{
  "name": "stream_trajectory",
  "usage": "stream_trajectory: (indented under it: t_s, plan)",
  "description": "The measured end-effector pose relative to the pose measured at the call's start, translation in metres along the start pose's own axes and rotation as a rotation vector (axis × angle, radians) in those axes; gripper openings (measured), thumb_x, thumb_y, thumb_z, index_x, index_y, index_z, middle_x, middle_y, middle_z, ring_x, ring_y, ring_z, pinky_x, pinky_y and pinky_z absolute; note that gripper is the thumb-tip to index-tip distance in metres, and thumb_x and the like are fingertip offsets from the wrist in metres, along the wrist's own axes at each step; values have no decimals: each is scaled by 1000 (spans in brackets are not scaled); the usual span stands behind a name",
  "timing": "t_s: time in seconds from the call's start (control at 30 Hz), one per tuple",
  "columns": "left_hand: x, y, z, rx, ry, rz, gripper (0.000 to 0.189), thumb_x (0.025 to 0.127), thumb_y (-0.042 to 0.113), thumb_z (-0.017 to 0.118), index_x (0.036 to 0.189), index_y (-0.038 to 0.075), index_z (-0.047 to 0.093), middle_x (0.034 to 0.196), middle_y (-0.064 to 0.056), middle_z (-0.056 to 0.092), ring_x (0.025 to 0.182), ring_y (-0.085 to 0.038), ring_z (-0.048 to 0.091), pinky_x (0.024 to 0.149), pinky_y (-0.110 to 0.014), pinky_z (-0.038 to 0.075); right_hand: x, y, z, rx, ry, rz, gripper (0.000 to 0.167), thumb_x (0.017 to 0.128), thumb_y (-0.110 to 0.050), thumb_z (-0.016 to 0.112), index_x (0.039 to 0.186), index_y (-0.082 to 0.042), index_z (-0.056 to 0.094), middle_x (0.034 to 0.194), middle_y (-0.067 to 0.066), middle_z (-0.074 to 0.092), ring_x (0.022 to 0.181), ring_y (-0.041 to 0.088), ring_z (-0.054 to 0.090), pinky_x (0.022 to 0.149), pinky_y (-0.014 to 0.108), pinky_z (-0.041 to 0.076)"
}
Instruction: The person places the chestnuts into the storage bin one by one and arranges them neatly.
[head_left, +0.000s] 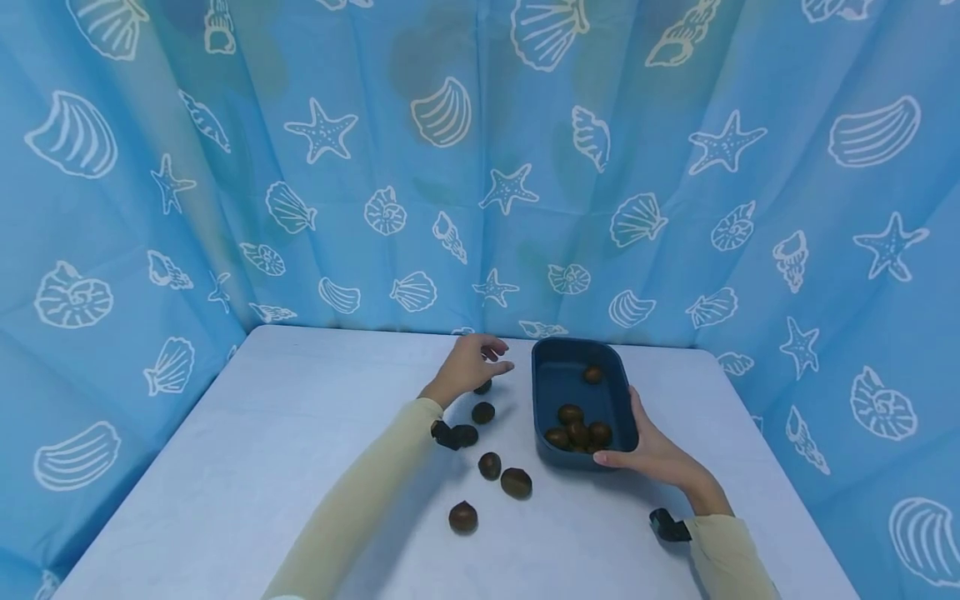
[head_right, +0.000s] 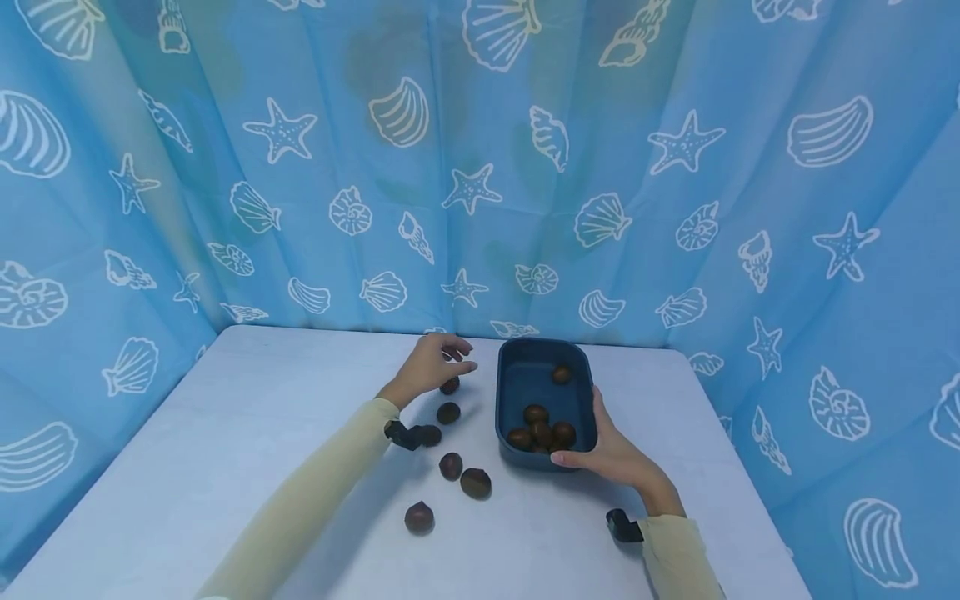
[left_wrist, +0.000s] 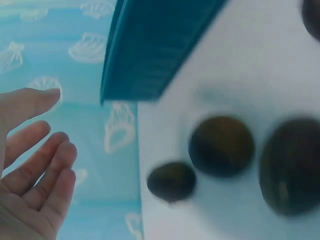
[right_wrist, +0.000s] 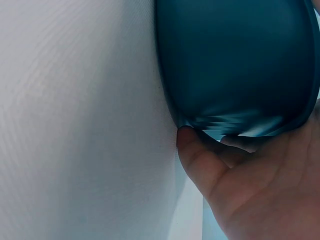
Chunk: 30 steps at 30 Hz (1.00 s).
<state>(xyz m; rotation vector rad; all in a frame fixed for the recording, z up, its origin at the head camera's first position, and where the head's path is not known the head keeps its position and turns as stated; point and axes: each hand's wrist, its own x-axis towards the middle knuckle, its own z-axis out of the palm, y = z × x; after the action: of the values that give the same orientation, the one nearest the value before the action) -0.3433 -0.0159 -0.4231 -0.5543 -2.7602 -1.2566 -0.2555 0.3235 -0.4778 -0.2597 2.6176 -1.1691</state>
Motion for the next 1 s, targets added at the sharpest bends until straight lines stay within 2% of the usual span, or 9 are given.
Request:
stream_trajectory:
  t_s: [0.1, 0.23, 0.47, 0.8, 1.0]
  plan:
    - [-4, -14, -10, -27, 6, -48, 33, 94, 26, 76, 122, 8, 72, 121, -12, 72, 109, -24, 68, 96, -40, 59, 1, 0, -1, 3, 2, -2, 133, 85, -47, 79, 161, -23, -28, 173, 24, -9, 157, 55, 6, 116, 79, 22]
    - [-8, -30, -17, -69, 16, -77, 34, 93, 23, 77, 121, 5, 72, 120, -14, 72, 108, -25, 69, 94, -39, 60, 1, 0, -2, 4, 4, -7, 133, 85, -47, 80, 161, -22, -27, 173, 24, -9, 157, 55, 6, 116, 79, 21]
    - [-12, -55, -13, -81, 2, -118, 36, 92, 21, 78, 122, 1, 72, 119, -16, 73, 107, -26, 69, 96, -42, 58, -1, 1, 0, 17, 4, -25, 132, 85, -44, 80, 162, -21, -25, 173, 24, -9, 157, 55, 6, 116, 80, 21]
    - [-11, -71, -4, -83, -6, -195, 38, 89, 24, 80, 120, 3, 73, 114, -13, 74, 106, -27, 70, 96, -43, 58, -1, 0, 0, 20, 6, -27, 133, 84, -44, 80, 162, -19, -25, 173, 25, -9, 156, 56, 7, 116, 80, 21]
    - [-11, -72, 2, -72, -16, -232, 37, 88, 27, 82, 116, 5, 74, 111, -11, 75, 102, -25, 70, 94, -41, 60, -1, -1, 0, 11, -3, -17, 133, 85, -45, 80, 162, -17, -25, 173, 26, -9, 156, 57, 6, 116, 80, 21]
